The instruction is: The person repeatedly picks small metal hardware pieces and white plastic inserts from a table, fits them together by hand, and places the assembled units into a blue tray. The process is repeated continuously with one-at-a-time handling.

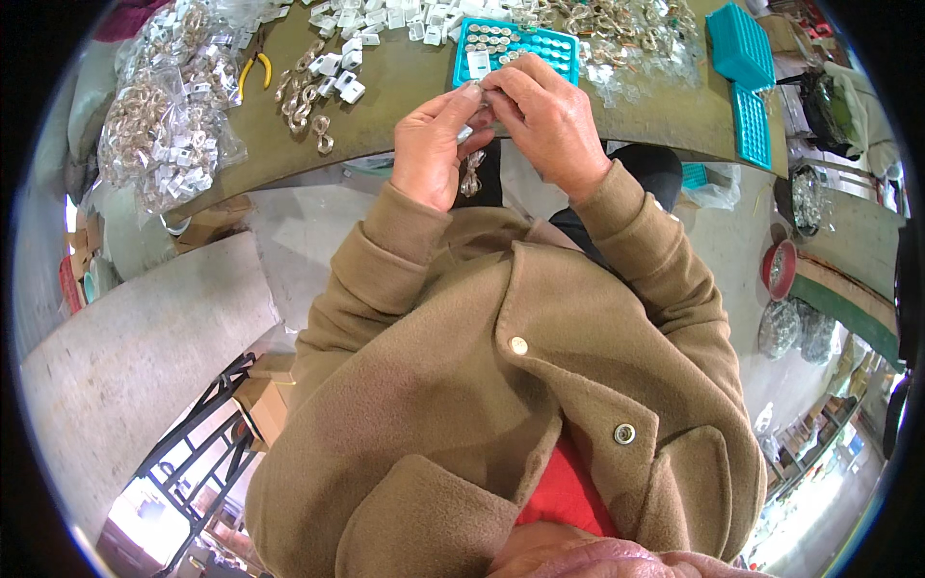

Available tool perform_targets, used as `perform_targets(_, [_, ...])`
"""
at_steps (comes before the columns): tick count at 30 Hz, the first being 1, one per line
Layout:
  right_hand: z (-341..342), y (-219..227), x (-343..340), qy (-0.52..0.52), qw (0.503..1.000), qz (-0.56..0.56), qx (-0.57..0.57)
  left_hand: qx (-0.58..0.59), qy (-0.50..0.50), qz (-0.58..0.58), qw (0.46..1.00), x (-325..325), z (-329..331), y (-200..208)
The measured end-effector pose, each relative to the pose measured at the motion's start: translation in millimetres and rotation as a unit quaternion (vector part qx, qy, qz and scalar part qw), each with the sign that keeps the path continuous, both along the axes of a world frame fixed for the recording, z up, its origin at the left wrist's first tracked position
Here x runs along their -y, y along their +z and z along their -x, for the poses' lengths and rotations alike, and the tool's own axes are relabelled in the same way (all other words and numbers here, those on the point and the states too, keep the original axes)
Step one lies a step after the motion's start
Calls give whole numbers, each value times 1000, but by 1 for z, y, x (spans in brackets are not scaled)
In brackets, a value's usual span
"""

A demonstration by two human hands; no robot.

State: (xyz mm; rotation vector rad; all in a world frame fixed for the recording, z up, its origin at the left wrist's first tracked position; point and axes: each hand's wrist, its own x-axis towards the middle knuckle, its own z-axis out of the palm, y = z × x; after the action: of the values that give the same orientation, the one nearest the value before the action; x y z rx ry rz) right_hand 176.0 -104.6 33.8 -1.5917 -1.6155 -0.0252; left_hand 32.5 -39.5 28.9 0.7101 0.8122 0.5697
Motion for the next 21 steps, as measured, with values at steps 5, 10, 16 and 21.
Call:
perform_targets(5, [-7, -3, 1, 23, 999, -17, -36, 12, -8, 9, 1000, -1, 0, 2])
perform_targets(10, [-12, -1, -1, 6, 997, -55, -46, 33, -28, 20, 999, -3, 1, 5])
perform_targets(16, [-11, 3, 2, 22, 998, -62, 19, 23, -20, -20, 999, -1, 2, 4])
perform_targets(21, [-11, 4, 4, 37, 998, -49, 27, 16, -10, -38, 999, -2, 0, 1])
